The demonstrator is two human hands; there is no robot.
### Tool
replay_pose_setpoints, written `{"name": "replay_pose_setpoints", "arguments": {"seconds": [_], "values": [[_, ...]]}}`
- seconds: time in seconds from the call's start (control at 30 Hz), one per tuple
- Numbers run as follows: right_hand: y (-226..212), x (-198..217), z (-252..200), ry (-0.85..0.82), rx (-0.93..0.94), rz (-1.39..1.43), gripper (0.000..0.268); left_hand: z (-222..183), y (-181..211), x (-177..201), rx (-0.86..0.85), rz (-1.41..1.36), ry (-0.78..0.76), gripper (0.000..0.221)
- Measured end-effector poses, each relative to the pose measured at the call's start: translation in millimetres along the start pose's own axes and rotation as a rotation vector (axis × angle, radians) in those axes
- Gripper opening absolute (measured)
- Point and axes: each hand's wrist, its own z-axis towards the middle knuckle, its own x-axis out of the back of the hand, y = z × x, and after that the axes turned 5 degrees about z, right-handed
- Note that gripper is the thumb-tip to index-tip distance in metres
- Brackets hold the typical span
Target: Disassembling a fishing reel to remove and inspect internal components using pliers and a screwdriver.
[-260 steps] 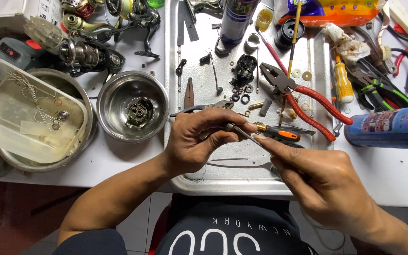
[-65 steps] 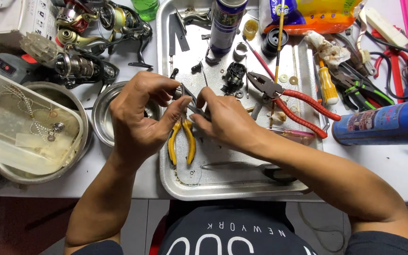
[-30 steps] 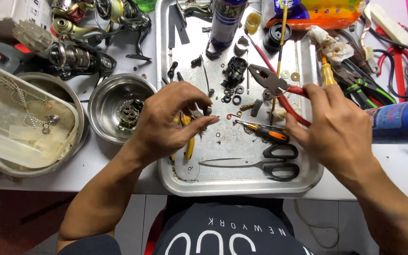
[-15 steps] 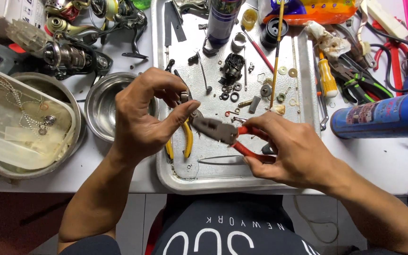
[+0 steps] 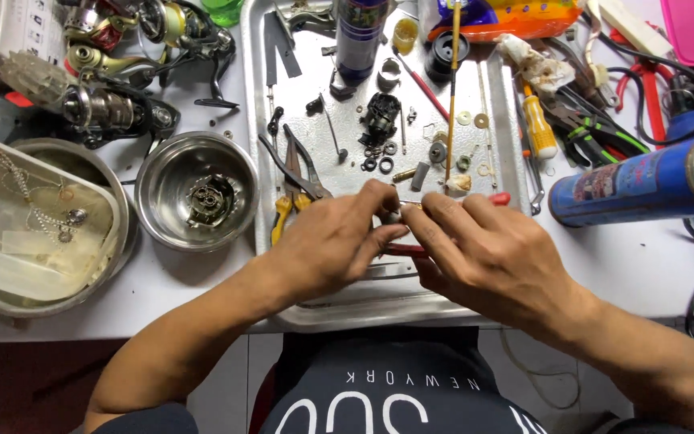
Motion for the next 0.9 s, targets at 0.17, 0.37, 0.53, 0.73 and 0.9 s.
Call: {"name": "replay_pose_setpoints", "arguments": {"seconds": [0.17, 0.37, 0.53, 0.73, 0.9], "values": [[15, 7, -14, 0.110, 0.075, 0.065, 0.041, 6, 6, 2, 0.083, -0.422, -0.009, 0.026], [15, -26, -75, -0.391, -0.157, 0.152, 0.035, 1, 0, 15, 0.155, -0.614, 0.093, 0.018], [13, -48, -85, -0.532, -0.265, 0.181, 0.020, -1, 4, 20, 0.174, -0.607, 0.135, 0.020], [22, -15, -82, -0.557, -0.208, 0.185, 0.015, -4, -3, 24, 0.133, -0.592, 0.183, 0.022], [41, 39, -171, -0.646, -0.402, 0.177, 0.024, -8, -5, 29, 0.177, -0.716, 0.261, 0.020]]}}
